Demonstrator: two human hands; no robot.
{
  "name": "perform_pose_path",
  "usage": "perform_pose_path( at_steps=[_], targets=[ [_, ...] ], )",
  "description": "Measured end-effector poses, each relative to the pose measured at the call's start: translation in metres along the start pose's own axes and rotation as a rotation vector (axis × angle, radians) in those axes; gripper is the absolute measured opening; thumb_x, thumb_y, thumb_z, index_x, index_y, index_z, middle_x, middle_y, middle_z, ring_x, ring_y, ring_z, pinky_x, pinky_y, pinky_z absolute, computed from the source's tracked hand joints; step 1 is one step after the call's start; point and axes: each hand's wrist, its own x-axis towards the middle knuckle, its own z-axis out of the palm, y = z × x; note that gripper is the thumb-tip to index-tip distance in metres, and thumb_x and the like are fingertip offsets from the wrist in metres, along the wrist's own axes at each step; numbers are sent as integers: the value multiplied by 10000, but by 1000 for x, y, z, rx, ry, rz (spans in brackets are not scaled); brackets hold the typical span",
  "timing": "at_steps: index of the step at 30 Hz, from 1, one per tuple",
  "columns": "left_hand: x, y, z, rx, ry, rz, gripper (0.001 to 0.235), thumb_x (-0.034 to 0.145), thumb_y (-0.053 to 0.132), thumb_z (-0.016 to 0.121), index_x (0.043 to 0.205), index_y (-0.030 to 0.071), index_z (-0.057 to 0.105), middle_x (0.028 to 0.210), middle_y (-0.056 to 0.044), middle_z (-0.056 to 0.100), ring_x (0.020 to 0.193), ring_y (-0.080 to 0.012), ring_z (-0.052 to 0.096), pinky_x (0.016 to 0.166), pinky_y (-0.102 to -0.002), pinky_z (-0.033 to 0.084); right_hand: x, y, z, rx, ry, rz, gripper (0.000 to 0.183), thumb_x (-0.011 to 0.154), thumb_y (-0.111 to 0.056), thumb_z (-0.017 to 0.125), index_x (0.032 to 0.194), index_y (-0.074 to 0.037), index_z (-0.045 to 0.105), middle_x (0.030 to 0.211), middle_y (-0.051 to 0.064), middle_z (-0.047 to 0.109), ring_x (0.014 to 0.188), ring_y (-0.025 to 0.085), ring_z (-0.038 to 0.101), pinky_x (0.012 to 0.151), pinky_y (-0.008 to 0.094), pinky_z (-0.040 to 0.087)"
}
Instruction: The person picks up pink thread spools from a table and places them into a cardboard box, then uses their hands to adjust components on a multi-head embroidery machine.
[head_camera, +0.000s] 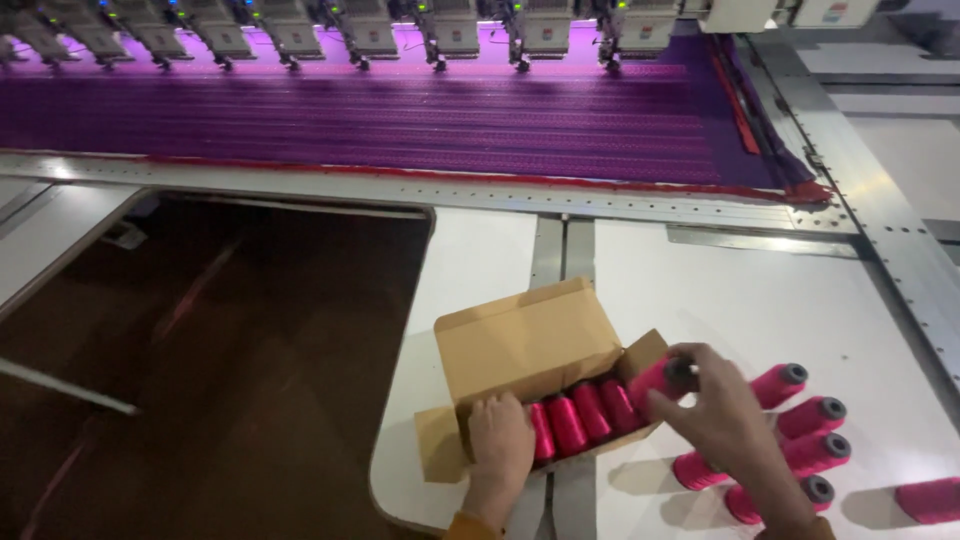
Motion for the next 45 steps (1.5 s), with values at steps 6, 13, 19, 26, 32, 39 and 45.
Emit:
perform_pose_path(
  at_steps=[6, 13, 19, 26, 32, 39, 45],
  targets=[
    [-57, 11, -146, -925, -149, 35, 525, 1011, 532, 330, 1253, 216, 671, 1232, -8, 723, 1151, -170, 692, 946, -332, 599, -23, -53, 26, 700, -332, 19, 383, 826, -69, 764, 1196, -39, 667, 1068, 180, 696, 868, 317, 710, 690, 399, 607],
    [-83, -16, -164, -1805, -644, -230, 1057, 712, 827, 369, 1414, 63, 573, 1317, -186, 645, 1287, -349, 593, 1132, -562, 460, -10, -63, 76, 1058, -369, -51, 265, 831, -29, 736, 1092, -10, 696, 975, 171, 727, 839, 323, 708, 722, 433, 581],
    [-97, -59, -137, -1766, -588, 90, 442, 982, 565, 599, 851, 143, 583, 672, 71, 534, 544, -30, 481, 530, -155, 443, 2, -56, 89, 1270, -474, -109, 431, 874, -127, 675, 1303, -98, 643, 1010, 173, 689, 816, 331, 661, 695, 479, 542],
    [-110, -65, -166, -1339, -274, -101, 300, 1119, 270, 494, 930, 111, 663, 733, 26, 378, 641, -105, 338, 594, -230, 331, -18, -79, 73, 1081, -420, -64, 449, 968, -95, 552, 1411, -82, 621, 1085, 220, 659, 794, 331, 592, 683, 481, 509],
    [-126, -55, -190, -1131, -264, -100, 224, 1057, 325, 533, 1036, 145, 665, 895, -2, 515, 777, -122, 468, 719, -270, 444, -29, -87, 75, 1048, -323, -20, 518, 929, -56, 578, 1446, -68, 613, 1158, 221, 663, 892, 345, 615, 797, 478, 524],
    [-127, -52, -182, -1108, -88, -46, 172, 1028, 277, 597, 935, 194, 715, 960, 48, 692, 894, -103, 568, 874, -255, 431, -22, -71, 79, 1012, -221, -71, 545, 839, 51, 694, 1376, -38, 677, 1097, 231, 739, 971, 332, 660, 842, 488, 575],
    [-113, -52, -170, -1088, 206, -69, 239, 1035, 351, 550, 953, 149, 650, 843, 25, 633, 784, -99, 548, 747, -250, 449, -12, -43, 82, 1128, -546, 27, 645, 903, -409, 571, 1445, -69, 643, 883, 148, 575, 738, 292, 600, 614, 413, 507]
  ],
)
